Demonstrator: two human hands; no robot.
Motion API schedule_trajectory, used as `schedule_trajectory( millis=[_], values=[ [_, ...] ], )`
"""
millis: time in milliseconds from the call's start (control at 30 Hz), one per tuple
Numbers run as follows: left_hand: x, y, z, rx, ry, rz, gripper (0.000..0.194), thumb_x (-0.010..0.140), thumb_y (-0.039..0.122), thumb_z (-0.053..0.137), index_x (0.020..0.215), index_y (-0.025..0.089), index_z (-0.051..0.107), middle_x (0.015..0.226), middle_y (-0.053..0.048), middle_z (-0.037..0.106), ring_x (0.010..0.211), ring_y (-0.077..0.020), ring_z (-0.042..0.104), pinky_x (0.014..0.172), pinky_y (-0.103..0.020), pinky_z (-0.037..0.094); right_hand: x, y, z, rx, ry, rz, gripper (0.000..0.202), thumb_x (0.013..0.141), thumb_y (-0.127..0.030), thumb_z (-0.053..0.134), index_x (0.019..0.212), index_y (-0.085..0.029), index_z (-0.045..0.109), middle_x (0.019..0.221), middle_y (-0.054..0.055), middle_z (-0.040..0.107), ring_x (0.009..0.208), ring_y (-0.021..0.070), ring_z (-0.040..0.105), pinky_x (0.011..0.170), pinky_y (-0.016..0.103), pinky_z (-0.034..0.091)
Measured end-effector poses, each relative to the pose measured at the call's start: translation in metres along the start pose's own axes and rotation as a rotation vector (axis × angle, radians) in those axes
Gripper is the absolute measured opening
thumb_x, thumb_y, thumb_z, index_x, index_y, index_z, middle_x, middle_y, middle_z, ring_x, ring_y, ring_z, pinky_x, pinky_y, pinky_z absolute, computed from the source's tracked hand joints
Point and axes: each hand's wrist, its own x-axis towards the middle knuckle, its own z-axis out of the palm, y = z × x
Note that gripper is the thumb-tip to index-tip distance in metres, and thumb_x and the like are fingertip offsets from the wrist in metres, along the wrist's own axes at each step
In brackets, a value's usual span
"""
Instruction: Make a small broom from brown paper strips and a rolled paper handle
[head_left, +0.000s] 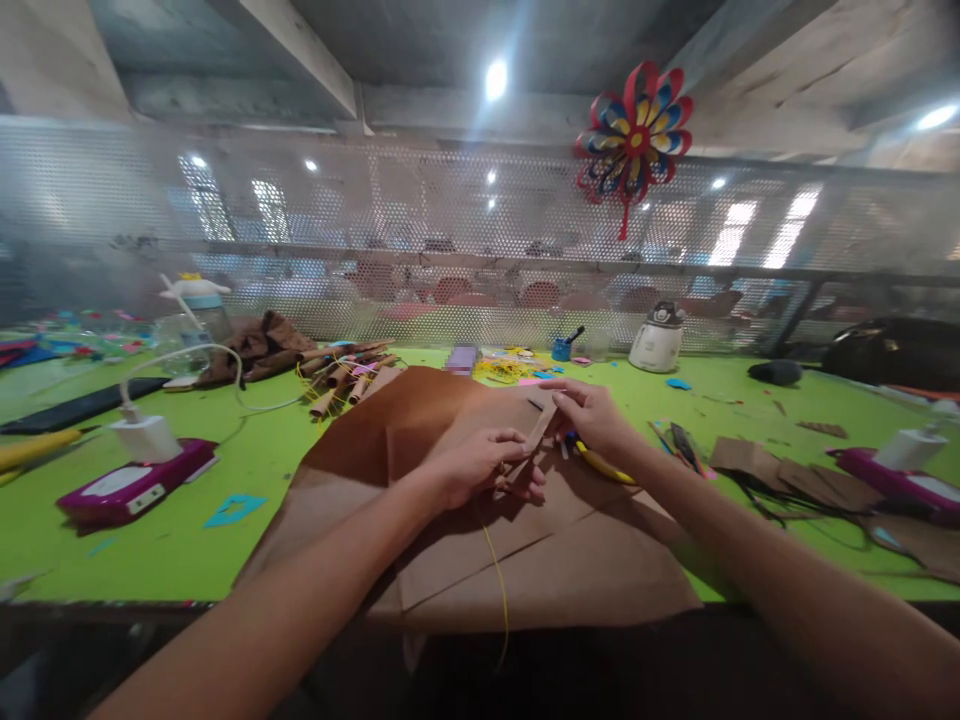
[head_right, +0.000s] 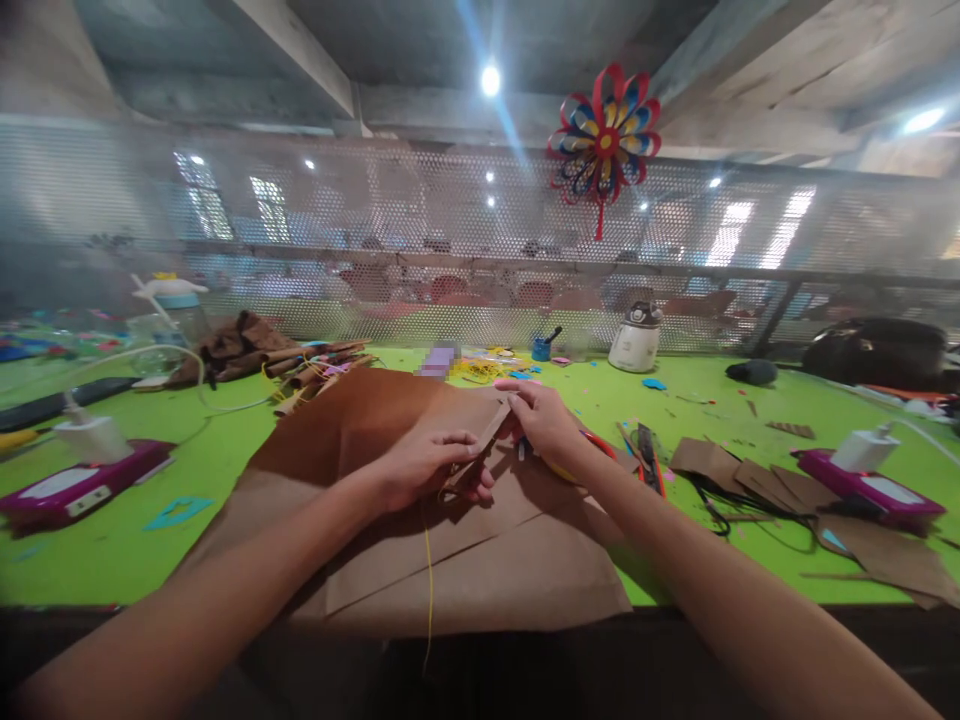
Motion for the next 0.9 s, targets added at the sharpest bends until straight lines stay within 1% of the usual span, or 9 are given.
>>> schedule_trajectory(
  millis=[67,267,400,533,633,733,767,833,900],
  values=[
    [-0.001,0.001,-0.001,-0.03,-0.038,0.004,0.027,0.079,0.039,0.059,0.087,0.014,0.051,0.078,-0.01,0.067,0.071,-0.0204,0.065,0.075,-0.038,0.048,0.004,-0.01,-0.001,-0.091,-0.035,-0.047,0.033,0.08,-0.028,0.048,0.106,-0.014,0.063,0.047,-0.002,0.058,0.04,0.0143,0.056,0.042,0.025,0.044],
    [-0.005,0.008,-0.004,-0.07,-0.096,0.019,0.037,0.082,0.05,0.052,0.101,0.017,0.051,0.08,-0.01,0.068,0.072,-0.022,0.065,0.07,-0.036,0.046,0.016,-0.046,0.006,-0.268,-0.292,-0.119,0.03,0.083,-0.017,0.046,0.109,-0.012,0.061,0.044,-0.005,0.053,0.039,0.0103,0.053,0.04,0.02,0.04],
    [-0.009,0.015,-0.005,-0.127,0.017,0.141,0.029,0.077,0.038,0.064,0.095,0.016,0.059,0.085,-0.009,0.067,0.077,-0.0183,0.063,0.07,-0.03,0.043,0.027,-0.059,0.015,-0.277,-0.354,-0.145,0.025,0.083,-0.018,0.049,0.103,-0.014,0.064,0.042,-0.007,0.048,0.035,0.0071,0.046,0.038,0.019,0.035],
    [-0.01,0.024,-0.007,-0.217,0.164,0.268,0.019,0.072,0.028,0.071,0.083,0.013,0.066,0.076,-0.003,0.064,0.065,-0.0086,0.054,0.06,-0.02,0.037,0.029,-0.052,0.026,-0.019,-0.239,-0.126,0.031,0.084,-0.04,0.052,0.1,-0.015,0.062,0.05,-0.005,0.053,0.042,0.0083,0.05,0.04,0.019,0.036],
    [-0.012,0.03,-0.013,-0.252,0.209,0.397,0.019,0.072,0.028,0.07,0.08,0.012,0.067,0.075,-0.003,0.063,0.065,-0.0083,0.053,0.061,-0.02,0.038,0.013,-0.042,0.043,0.246,-0.21,-0.024,0.044,0.081,-0.055,0.052,0.1,-0.017,0.061,0.067,0.001,0.062,0.057,0.0118,0.058,0.053,0.024,0.047],
    [-0.015,0.036,-0.021,-0.264,0.326,0.503,0.018,0.072,0.029,0.07,0.076,0.011,0.067,0.072,-0.003,0.062,0.063,-0.0086,0.053,0.061,-0.021,0.039,-0.015,-0.038,0.062,0.415,-0.285,0.042,0.043,0.083,-0.054,0.051,0.106,-0.019,0.06,0.087,0.006,0.066,0.077,0.0168,0.062,0.069,0.031,0.05],
    [-0.016,0.038,-0.024,-0.277,0.374,0.526,0.018,0.071,0.028,0.07,0.075,0.011,0.067,0.07,-0.002,0.061,0.061,-0.0081,0.052,0.059,-0.02,0.039,-0.025,-0.038,0.068,0.443,-0.32,0.069,0.043,0.083,-0.054,0.051,0.109,-0.02,0.058,0.091,0.006,0.065,0.078,0.0175,0.062,0.069,0.032,0.05],
    [-0.019,0.042,-0.028,-0.326,0.451,0.553,0.016,0.069,0.027,0.072,0.073,0.012,0.066,0.067,0.0,0.059,0.058,-0.007,0.05,0.056,-0.019,0.038,-0.041,-0.04,0.077,0.439,-0.443,0.142,0.04,0.085,-0.053,0.049,0.106,-0.02,0.058,0.082,0.006,0.065,0.068,0.0164,0.062,0.064,0.032,0.05],
    [-0.021,0.045,-0.031,-0.377,0.489,0.552,0.016,0.068,0.026,0.074,0.074,0.013,0.066,0.067,0.0,0.06,0.057,-0.0066,0.05,0.056,-0.018,0.038,-0.052,-0.041,0.082,0.385,-0.518,0.152,0.036,0.084,-0.051,0.051,0.092,-0.017,0.061,0.065,0.003,0.061,0.055,0.0135,0.057,0.057,0.029,0.048]
  ],
)
